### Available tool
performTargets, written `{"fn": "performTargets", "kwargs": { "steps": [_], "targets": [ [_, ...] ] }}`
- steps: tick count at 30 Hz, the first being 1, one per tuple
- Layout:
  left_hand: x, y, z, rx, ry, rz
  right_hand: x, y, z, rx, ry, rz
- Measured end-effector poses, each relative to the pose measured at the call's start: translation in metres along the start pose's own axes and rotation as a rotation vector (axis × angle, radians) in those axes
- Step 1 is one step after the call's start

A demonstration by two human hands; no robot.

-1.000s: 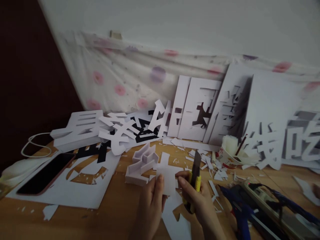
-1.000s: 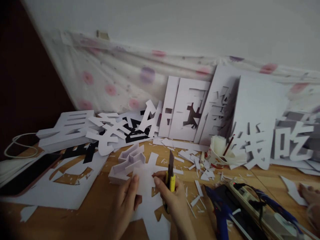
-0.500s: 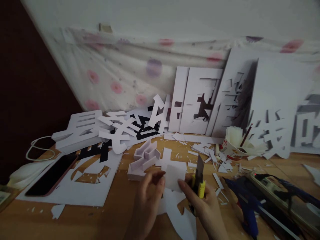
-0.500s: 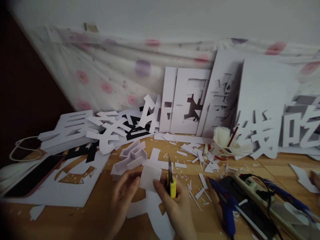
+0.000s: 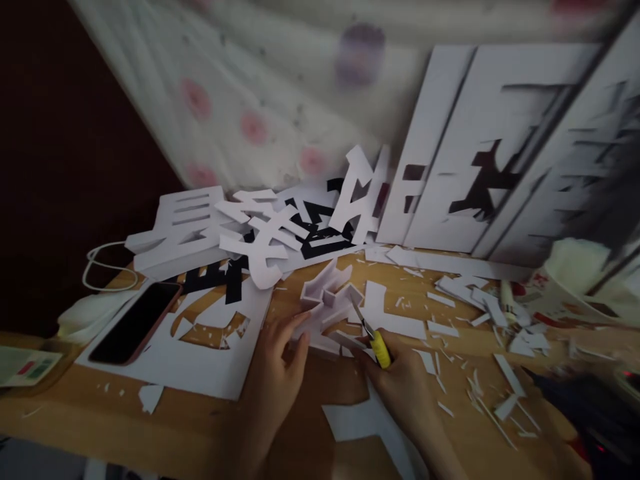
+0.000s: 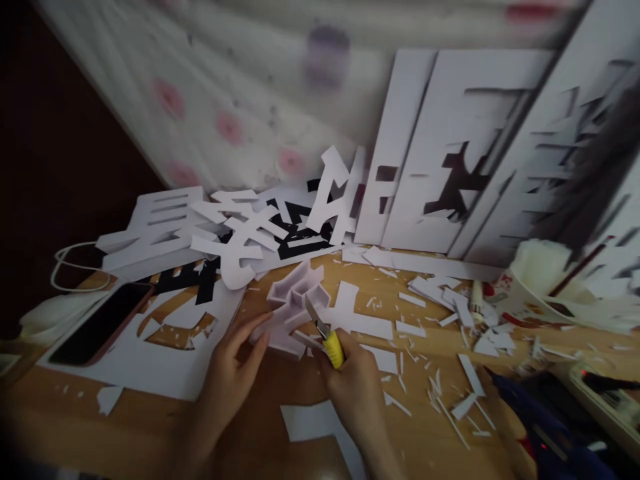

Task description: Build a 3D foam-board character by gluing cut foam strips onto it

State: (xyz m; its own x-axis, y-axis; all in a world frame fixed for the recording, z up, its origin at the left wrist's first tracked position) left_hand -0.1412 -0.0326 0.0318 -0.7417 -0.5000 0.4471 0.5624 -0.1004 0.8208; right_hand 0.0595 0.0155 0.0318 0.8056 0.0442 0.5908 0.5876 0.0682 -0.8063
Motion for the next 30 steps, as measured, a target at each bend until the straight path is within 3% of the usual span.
{"fn": "performTargets", "kwargs": {
  "steps": [7, 12, 15, 23, 30],
  "targets": [
    [0.008, 0.005, 0.009, 0.05, -0.054, 0.027, -0.014, -0.011, 0.011, -0.082, -0.115, -0.084],
    [0.01, 0.015, 0.02, 0.062, -0.061, 0.129, -0.017, -0.009, 0.008, -0.048, -0.054, -0.179],
    [0.007, 0.02, 0.024, 0.026, -0.038, 0.149, -0.016, -0.008, 0.006, -0.018, -0.015, -0.202],
    [-0.009, 0.019, 0.026, -0.044, -0.029, 0.252, -0.017, -0.009, 0.005, -0.074, -0.069, -0.214],
    [-0.007, 0.014, 0.024, -0.036, -0.094, 0.292, -0.003, -0.001, 0.01, -0.147, -0.078, 0.048]
  ]
}}
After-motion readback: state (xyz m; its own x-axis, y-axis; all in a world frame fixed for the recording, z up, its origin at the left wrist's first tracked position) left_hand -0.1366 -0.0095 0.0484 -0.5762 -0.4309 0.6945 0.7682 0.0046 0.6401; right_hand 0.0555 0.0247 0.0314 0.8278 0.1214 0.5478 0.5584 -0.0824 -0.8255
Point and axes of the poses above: each hand's wrist, its own z-axis towards the middle knuckle, its own x-axis out of the back of the hand, y = z × x, the point moved 4 cm from there along z, towards the middle knuckle, and after that the axes turned 8 degrees about y, right-handed, at the moved point
